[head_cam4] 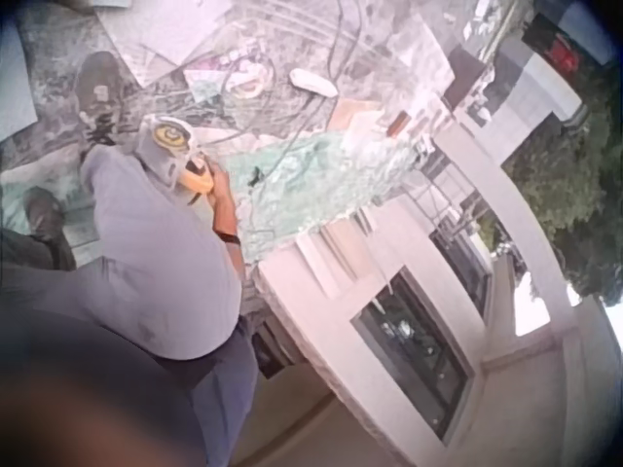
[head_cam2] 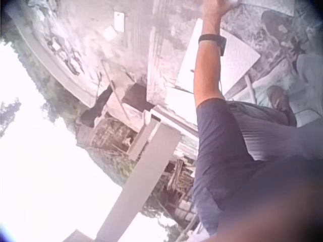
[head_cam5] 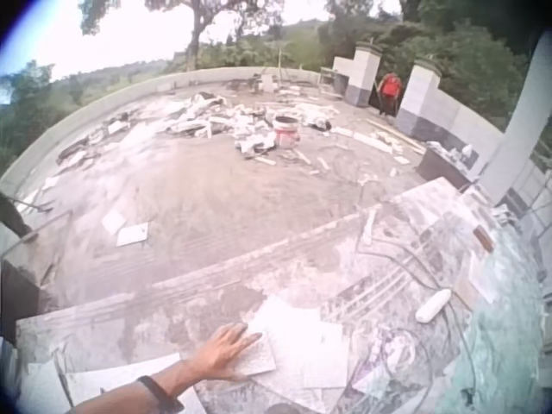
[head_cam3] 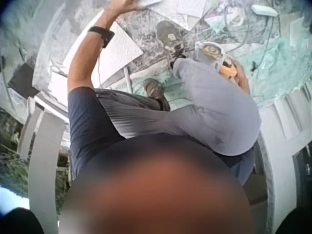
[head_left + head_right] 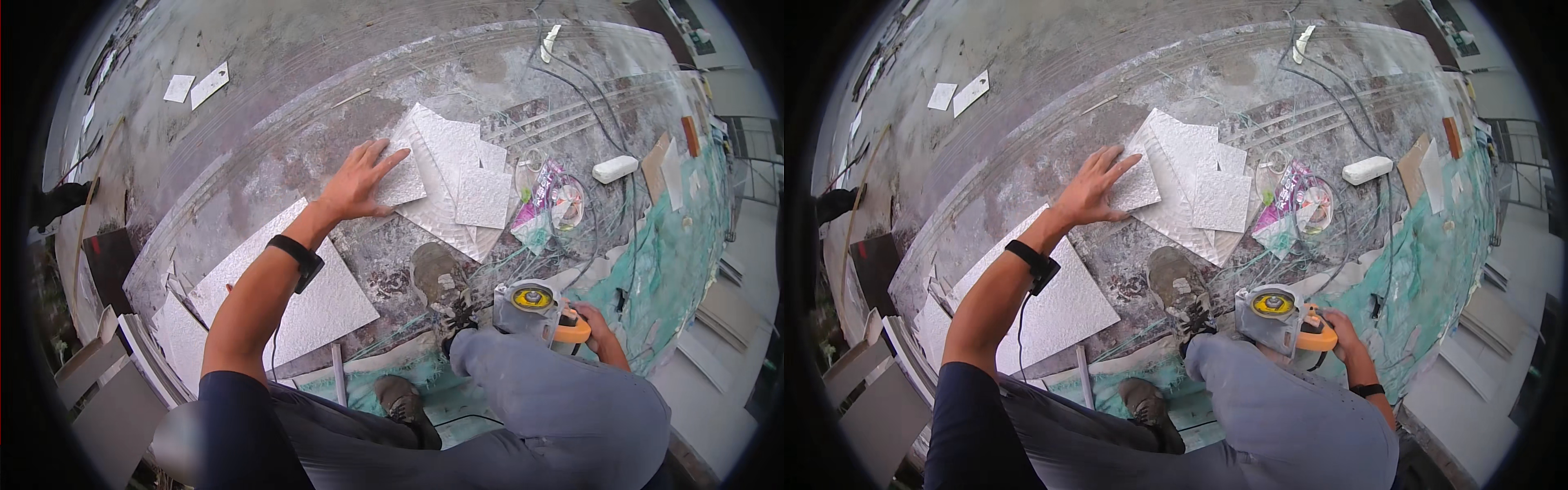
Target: Measuring, marking, and cutting tiles, then applying mortar to a wall area on a balcony.
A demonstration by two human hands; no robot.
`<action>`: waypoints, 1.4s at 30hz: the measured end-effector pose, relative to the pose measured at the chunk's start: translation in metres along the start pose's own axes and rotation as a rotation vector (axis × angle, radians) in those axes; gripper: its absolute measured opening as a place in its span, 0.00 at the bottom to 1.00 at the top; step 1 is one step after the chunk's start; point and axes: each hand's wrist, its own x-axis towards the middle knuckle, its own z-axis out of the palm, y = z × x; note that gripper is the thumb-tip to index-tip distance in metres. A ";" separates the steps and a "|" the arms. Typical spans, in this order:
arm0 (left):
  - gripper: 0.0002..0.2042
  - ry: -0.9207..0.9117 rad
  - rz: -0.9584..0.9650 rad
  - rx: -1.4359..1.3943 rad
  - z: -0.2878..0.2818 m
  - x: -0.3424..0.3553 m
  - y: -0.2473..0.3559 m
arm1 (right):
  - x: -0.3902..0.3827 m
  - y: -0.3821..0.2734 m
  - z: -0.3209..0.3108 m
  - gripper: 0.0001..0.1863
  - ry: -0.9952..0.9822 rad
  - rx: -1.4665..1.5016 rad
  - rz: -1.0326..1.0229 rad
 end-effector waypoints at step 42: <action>0.21 0.656 -0.779 -0.480 0.130 -0.099 -0.019 | -0.011 -0.139 0.429 0.15 -0.255 -0.071 -0.910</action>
